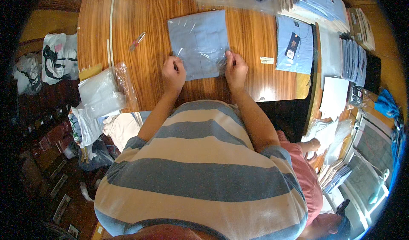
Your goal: The person places folded shirts into clear plastic bags, seals the bags by hand, and stacks the packaged shirts into organized piles on a table.
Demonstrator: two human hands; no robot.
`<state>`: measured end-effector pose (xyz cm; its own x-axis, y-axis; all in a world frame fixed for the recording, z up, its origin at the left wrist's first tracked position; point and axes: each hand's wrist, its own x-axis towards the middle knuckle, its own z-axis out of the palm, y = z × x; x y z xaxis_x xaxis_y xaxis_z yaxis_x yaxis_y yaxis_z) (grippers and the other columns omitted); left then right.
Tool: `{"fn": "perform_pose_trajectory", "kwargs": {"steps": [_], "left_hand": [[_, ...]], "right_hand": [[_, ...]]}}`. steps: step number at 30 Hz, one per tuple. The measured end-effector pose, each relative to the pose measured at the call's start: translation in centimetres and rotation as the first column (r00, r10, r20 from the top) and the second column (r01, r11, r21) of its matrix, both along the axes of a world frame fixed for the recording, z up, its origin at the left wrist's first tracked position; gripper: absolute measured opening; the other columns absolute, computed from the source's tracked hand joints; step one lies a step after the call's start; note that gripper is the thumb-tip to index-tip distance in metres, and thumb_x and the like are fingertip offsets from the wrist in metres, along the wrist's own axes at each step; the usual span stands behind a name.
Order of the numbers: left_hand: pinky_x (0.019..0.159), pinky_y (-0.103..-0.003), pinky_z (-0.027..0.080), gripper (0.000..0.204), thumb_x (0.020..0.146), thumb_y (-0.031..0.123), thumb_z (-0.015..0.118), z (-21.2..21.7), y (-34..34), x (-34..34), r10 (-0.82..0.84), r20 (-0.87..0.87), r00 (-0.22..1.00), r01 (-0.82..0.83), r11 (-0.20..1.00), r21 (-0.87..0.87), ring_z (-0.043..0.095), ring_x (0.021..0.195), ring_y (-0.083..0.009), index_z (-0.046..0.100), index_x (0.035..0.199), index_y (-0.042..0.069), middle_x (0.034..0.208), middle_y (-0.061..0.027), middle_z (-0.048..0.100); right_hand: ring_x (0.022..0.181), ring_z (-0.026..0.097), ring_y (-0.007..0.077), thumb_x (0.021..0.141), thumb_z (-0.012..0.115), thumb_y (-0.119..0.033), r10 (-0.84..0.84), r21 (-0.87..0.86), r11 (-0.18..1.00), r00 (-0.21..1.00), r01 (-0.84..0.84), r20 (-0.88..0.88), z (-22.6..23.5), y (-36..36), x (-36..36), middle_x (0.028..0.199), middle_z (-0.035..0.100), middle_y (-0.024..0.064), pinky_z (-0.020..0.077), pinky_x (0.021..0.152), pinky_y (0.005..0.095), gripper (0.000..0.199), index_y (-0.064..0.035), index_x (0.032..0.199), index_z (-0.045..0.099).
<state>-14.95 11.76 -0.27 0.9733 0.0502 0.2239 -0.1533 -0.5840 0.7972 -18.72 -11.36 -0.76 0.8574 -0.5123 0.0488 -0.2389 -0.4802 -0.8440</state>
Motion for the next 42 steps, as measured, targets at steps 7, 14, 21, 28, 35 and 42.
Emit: {"fn": "perform_pose_trajectory", "kwargs": {"steps": [7, 14, 21, 28, 35, 42], "left_hand": [[0.07, -0.049, 0.048, 0.021, 0.103, 0.01, 0.055, 0.1, 0.4, -0.1, -0.006, 0.154, 0.988, 0.005, 1.0, 0.006, 0.059, 0.079, -0.0426, 0.058, 0.089, -0.004, 0.086, -0.0227, 0.057], [0.077, -0.052, 0.046, 0.023, 0.103, 0.019, 0.059, -0.2, -0.2, 0.8, 0.135, 0.098, 0.986, -0.151, 0.972, 0.18, 0.056, 0.088, -0.0435, 0.061, 0.099, -0.003, 0.092, -0.022, 0.054], [0.091, -0.056, 0.047, 0.035, 0.095, 0.025, 0.07, 1.6, 0.5, 2.4, -0.131, 0.298, 0.945, -0.041, 0.86, 0.509, 0.057, 0.11, -0.0459, 0.06, 0.121, 0.003, 0.12, -0.0208, 0.058], [0.122, -0.066, 0.02, 0.07, 0.1, 0.041, 0.057, 1.1, -1.6, 2.3, -0.433, -0.079, 0.898, 0.399, 0.725, 0.562, 0.02, 0.152, -0.0571, 0.041, 0.157, 0.003, 0.167, -0.0252, 0.028], [0.121, -0.067, 0.019, 0.072, 0.098, 0.042, 0.061, 1.0, -1.0, 4.1, -0.565, -0.057, 0.823, 0.495, 0.664, 0.56, 0.018, 0.154, -0.0538, 0.041, 0.157, 0.005, 0.168, -0.0218, 0.027], [0.123, -0.066, 0.016, 0.073, 0.095, 0.039, 0.064, 5.4, 3.5, 8.9, -0.676, -0.163, 0.718, 0.587, 0.465, 0.663, 0.018, 0.156, -0.0457, 0.041, 0.158, 0.011, 0.17, -0.0182, 0.024]], "right_hand": [[0.057, 0.065, 0.0275, 0.103, 0.068, -0.027, -0.041, 0.048, 0.998, 0.998, 0.039, 0.038, -1.5, -0.2, 1.0, 0.069, 0.066, 0.0182, 0.0514, 0.057, 0.0385, 0.034, 0.0004, 0.084, 0.071], [0.057, 0.069, 0.0354, 0.096, 0.075, -0.037, -0.004, -0.088, 0.996, 0.985, -0.011, -0.171, 1.3, -0.6, 4.0, 0.065, 0.067, 0.0192, 0.053, 0.054, 0.0405, 0.04, -0.0004, 0.078, 0.073], [0.058, 0.07, 0.0359, 0.098, 0.071, -0.043, 0.059, 0.029, 0.998, 0.934, -0.051, -0.351, 2.2, -2.0, 4.7, 0.062, 0.069, 0.0147, 0.0565, 0.056, 0.043, 0.045, -0.0014, 0.081, 0.075], [0.122, 0.066, 0.0345, 0.104, 0.057, -0.041, 0.605, -0.495, 0.624, 0.775, -0.605, -0.183, 4.5, -1.0, 6.3, 0.136, 0.065, 0.0206, 0.0539, 0.098, 0.0471, 0.047, -0.0015, 0.125, 0.068], [0.158, 0.018, 0.0416, 0.104, 0.053, -0.04, 0.336, -0.658, 0.605, 0.893, -0.449, -0.3, 0.6, -3.5, 7.6, 0.171, 0.023, 0.0136, 0.0201, 0.125, 0.0575, 0.071, -0.0065, 0.163, 0.03], [0.153, 0.027, 0.0439, 0.101, 0.06, -0.037, 0.663, -0.405, 0.478, 0.622, -0.779, -0.416, 6.1, -2.1, 1.5, 0.167, 0.031, 0.0164, 0.0263, 0.122, 0.0595, 0.065, -0.0035, 0.154, 0.043]]}}
